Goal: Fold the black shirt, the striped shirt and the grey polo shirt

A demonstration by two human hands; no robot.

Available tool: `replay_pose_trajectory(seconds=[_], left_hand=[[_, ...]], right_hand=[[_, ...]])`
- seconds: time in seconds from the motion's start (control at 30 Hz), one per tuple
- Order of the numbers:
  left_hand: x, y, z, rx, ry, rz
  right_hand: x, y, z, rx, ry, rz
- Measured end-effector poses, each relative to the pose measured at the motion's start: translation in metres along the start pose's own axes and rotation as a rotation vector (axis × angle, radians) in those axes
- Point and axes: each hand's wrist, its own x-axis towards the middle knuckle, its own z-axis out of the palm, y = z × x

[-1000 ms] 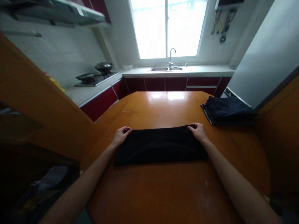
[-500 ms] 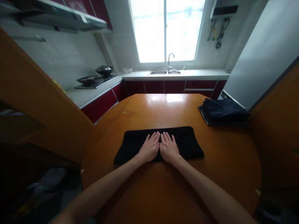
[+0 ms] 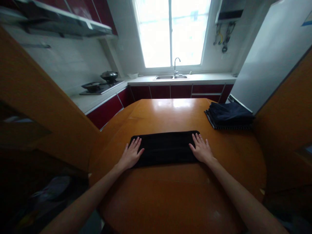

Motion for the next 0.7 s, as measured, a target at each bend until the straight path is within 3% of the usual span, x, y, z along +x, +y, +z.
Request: replay_pose_trajectory(seconds=[0.07,0.13,0.23,0.3,0.37,0.5,0.7], left_hand=[[0.001,-0.001,-0.006,-0.004,0.004,-0.044],[0.004,0.015,-0.012,-0.004,0.050,-0.036],[0.004,0.063,-0.015,-0.057,0.079,0.188],[-0.002,0.095,-0.011,-0.104,0.022,0.389],[-0.012,0.116,-0.005,-0.114,-0.002,0.480],[-0.027,0.120,0.000,-0.086,0.003,0.503],[-0.028,0.115,-0.002,-0.096,0.018,0.484]], right_hand=[[-0.001,-0.003,-0.004,-0.008,0.023,0.030],[-0.004,-0.021,-0.009,-0.014,0.115,0.018],[-0.019,-0.070,-0.010,0.038,0.191,-0.165],[-0.034,-0.101,-0.006,0.081,0.113,-0.358],[-0.049,-0.120,-0.001,0.100,0.067,-0.429],[-0.064,-0.123,0.002,0.117,0.057,-0.444],[-0.065,-0.118,-0.002,0.113,0.048,-0.430]])
